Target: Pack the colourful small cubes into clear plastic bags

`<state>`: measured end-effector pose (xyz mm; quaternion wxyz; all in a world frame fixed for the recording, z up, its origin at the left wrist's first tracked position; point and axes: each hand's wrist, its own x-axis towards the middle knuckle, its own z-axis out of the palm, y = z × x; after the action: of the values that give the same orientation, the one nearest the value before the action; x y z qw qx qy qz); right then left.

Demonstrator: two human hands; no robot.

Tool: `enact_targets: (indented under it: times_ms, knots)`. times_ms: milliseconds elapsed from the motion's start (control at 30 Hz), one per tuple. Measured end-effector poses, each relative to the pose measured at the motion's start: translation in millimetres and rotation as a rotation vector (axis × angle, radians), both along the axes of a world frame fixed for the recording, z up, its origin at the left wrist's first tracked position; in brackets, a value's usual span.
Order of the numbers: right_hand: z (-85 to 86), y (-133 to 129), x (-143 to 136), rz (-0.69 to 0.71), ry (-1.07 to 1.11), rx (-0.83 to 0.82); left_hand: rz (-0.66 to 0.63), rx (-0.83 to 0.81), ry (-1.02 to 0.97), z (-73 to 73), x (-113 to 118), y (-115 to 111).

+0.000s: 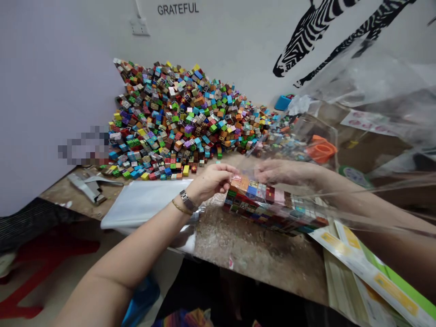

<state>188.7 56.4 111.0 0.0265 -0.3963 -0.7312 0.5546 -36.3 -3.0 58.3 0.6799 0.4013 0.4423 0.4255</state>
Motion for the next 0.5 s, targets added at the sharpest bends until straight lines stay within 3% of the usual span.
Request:
enact_targets:
  times_ms: [233,500]
  knots:
    - [-1.3,-14,-6,-0.089,0.14,-0.137,-0.025,-0.007,-0.019,-1.3,-1,0]
    - [-30.2,10,-3,-0.029,0.07,-0.013,-0.03,-0.026,-0.044,-2.8,-1,-1]
